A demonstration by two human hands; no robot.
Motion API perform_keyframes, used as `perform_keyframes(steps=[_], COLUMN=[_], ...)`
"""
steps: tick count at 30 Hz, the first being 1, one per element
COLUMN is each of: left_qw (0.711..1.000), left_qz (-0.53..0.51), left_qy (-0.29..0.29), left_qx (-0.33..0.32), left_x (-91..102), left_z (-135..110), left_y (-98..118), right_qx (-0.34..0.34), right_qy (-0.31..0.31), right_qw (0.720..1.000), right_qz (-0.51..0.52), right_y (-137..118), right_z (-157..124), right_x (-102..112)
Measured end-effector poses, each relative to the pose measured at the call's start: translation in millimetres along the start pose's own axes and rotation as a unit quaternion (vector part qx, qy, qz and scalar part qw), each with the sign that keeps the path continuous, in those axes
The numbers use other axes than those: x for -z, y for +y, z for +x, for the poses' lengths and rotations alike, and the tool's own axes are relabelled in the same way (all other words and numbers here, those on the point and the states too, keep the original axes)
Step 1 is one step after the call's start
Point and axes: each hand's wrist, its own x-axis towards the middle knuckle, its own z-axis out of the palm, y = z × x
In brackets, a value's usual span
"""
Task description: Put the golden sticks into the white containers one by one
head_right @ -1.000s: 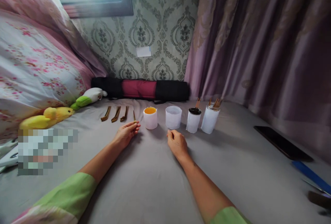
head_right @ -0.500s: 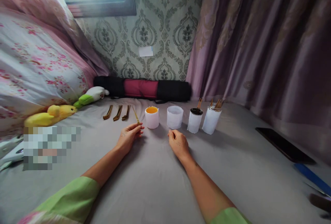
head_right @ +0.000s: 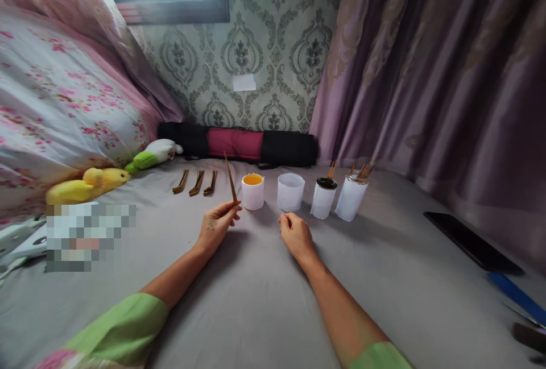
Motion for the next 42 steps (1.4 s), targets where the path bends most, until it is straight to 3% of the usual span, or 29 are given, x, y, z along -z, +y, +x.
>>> perform_keyframes(steps=[10,18,26,32,39,42], left_qw=[0.984,0.988,0.964,0.972,0.959,0.929], left_qz=[0.113,0.096,0.176,0.147,0.177,0.250], left_qy=[-0.042,-0.061,-0.104,-0.110,-0.141,-0.153], left_qx=[-0.127,-0.105,-0.172,-0.147,-0.170,-0.228], left_x=[-2.8,-5.6,-3.5,-4.4,-4.0,-3.4], left_z=[-10.0,-17.1,-17.6,-22.2,-23.3,-23.6], left_y=[3.0,14.5,5.9,12.1,12.5,12.3], right_qx=[0.001,0.012,0.024,0.029,-0.015,-0.033], right_qy=[-0.005,-0.002,0.010,0.005,-0.049,-0.076], right_qw=[1.000,1.000,0.999,0.997,0.979,0.968], right_qz=[0.007,0.016,0.042,0.071,0.197,0.235], right_y=[-2.9,-5.2,-4.9,-7.9,-24.6,-31.5], right_z=[-2.2,-4.4,-5.6,-6.7,-11.8,-14.7], right_x=[2.3,3.2,3.4,3.4,4.9,5.7])
